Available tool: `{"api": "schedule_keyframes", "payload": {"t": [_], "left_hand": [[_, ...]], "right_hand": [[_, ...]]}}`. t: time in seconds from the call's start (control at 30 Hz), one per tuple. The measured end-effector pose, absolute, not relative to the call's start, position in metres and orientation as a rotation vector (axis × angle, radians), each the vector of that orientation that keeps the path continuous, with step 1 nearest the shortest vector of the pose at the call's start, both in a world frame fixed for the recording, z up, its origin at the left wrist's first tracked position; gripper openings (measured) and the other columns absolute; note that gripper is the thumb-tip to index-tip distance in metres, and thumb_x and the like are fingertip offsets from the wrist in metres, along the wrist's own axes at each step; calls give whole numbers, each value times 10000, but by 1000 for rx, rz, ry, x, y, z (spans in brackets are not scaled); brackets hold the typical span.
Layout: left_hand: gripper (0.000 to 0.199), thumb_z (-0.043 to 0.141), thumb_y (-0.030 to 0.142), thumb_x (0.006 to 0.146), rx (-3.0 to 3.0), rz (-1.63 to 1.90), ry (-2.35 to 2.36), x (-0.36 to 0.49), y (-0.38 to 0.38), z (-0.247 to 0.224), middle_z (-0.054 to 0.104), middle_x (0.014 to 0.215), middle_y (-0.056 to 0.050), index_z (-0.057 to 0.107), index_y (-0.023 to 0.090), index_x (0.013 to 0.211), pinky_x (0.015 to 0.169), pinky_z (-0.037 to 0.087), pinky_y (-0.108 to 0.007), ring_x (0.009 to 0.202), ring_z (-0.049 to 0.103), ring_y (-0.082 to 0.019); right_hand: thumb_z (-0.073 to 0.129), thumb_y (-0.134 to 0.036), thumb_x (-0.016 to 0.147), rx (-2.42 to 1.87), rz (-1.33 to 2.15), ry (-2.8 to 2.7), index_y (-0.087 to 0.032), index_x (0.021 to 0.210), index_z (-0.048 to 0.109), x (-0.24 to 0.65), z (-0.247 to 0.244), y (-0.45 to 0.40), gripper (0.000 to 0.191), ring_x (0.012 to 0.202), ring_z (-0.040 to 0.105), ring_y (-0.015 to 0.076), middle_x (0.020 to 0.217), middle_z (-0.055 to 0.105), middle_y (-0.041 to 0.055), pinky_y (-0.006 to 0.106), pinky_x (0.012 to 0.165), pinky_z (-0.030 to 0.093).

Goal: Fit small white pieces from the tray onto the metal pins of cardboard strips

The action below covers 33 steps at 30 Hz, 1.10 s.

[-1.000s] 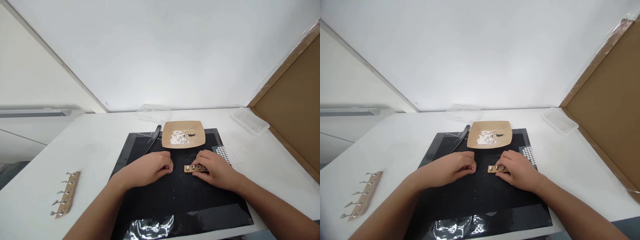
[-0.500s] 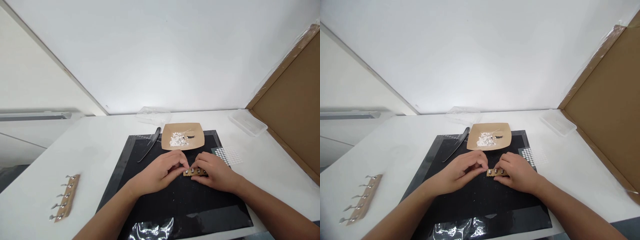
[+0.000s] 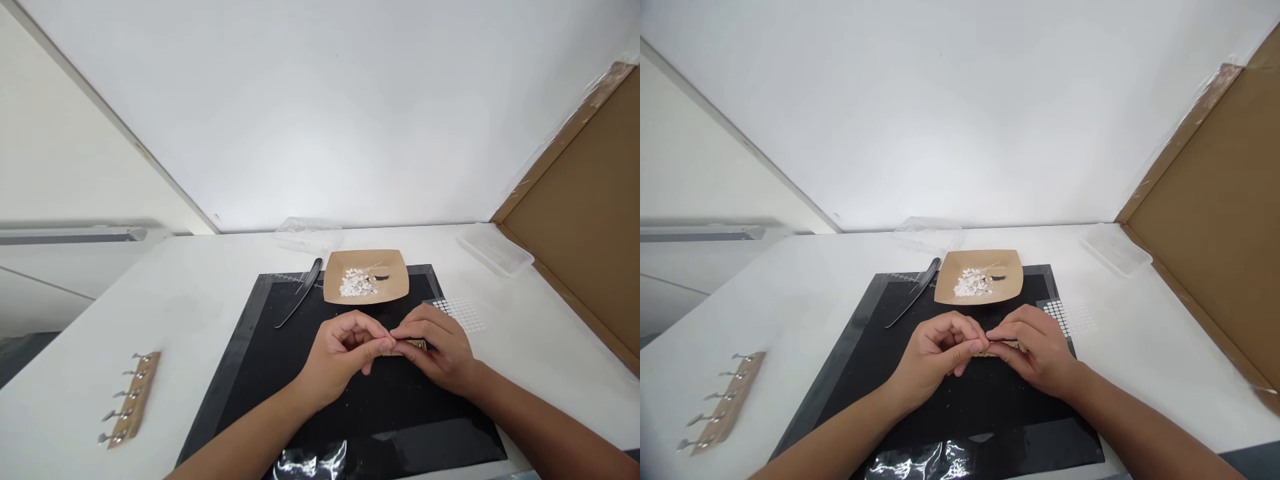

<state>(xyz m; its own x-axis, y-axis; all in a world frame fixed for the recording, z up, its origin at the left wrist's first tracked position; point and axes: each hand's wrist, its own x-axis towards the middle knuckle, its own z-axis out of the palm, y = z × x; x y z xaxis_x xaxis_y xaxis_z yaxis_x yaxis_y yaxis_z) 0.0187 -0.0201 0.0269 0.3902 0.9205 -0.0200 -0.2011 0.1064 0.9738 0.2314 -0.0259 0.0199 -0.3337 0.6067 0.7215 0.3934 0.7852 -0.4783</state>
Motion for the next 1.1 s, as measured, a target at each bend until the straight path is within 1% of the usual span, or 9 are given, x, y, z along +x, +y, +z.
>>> {"api": "schedule_keyframes", "payload": {"t": [0.13, 0.27, 0.4, 0.47, 0.57, 0.63, 0.83, 1.0, 1.1], "left_hand": [[330, 903, 409, 801, 1084, 920, 777, 19, -20, 23, 756, 772, -49, 713, 139, 813, 433, 378, -171, 458, 481, -38], [323, 913, 393, 800, 1032, 906, 763, 20, -21, 21, 754, 767, -41, 719, 136, 822, 439, 342, -158, 451, 474, -22], [365, 934, 421, 768, 1011, 870, 768, 22, -21, 21, 721, 684, -19, 714, 134, 816, 418, 296, -149, 431, 497, -30], [382, 945, 428, 747, 1002, 843, 773, 22, -21, 21, 709, 644, -14, 707, 136, 811, 400, 284, -146, 438, 541, -52], [390, 956, 422, 728, 974, 814, 782, 23, -20, 22, 713, 609, -22, 701, 140, 813, 386, 305, -138, 506, 653, -109], [396, 965, 414, 713, 968, 815, 796, 22, -20, 23, 737, 626, -41, 694, 137, 795, 382, 319, -133, 556, 709, -140], [415, 981, 424, 675, 985, 794, 888, 21, -18, 26, 764, 649, -57, 703, 125, 749, 370, 324, -131, 535, 742, -167], [401, 932, 477, 735, 1047, 788, 955, 19, -17, 24, 802, 731, -87, 751, 128, 813, 398, 362, -147, 584, 779, -204], [345, 855, 484, 827, 1209, 818, 982, 18, -18, 21, 818, 765, -85, 781, 151, 883, 423, 401, -179, 632, 796, -226]], "right_hand": [[772, -248, 973, -726, 333, -1909, -266, 1122, 733, 231, 21, -26, 155, 762, 700, 166, 860, 731, 22, 287, 650, 584], [786, -261, 963, -706, 424, -1894, -266, 1133, 746, 231, 23, -26, 174, 754, 700, 154, 860, 737, 16, 269, 644, 582], [796, -277, 956, -672, 449, -1883, -281, 1158, 752, 231, 21, -26, 207, 749, 699, 151, 867, 740, 12, 266, 647, 584], [800, -271, 953, -651, 446, -1877, -279, 1165, 756, 230, 20, -26, 217, 733, 695, 147, 867, 741, 14, 262, 636, 582], [778, -258, 970, -664, 444, -1877, -276, 1157, 768, 229, 18, -26, 188, 722, 696, 146, 859, 742, 17, 260, 617, 582], [768, -258, 978, -675, 448, -1871, -269, 1125, 778, 228, 18, -26, 148, 723, 700, 147, 849, 741, 18, 262, 616, 585], [787, -194, 952, -684, 439, -1873, -232, 1033, 777, 226, 18, -26, 89, 733, 692, 148, 831, 728, 22, 263, 633, 574], [719, -138, 985, -734, 415, -1892, -226, 996, 768, 227, 17, -26, 101, 731, 668, 141, 824, 703, 22, 258, 637, 549], [673, -131, 1010, -754, 346, -1920, -223, 988, 757, 228, 18, -25, 127, 736, 656, 140, 820, 698, 21, 257, 644, 538]]}}
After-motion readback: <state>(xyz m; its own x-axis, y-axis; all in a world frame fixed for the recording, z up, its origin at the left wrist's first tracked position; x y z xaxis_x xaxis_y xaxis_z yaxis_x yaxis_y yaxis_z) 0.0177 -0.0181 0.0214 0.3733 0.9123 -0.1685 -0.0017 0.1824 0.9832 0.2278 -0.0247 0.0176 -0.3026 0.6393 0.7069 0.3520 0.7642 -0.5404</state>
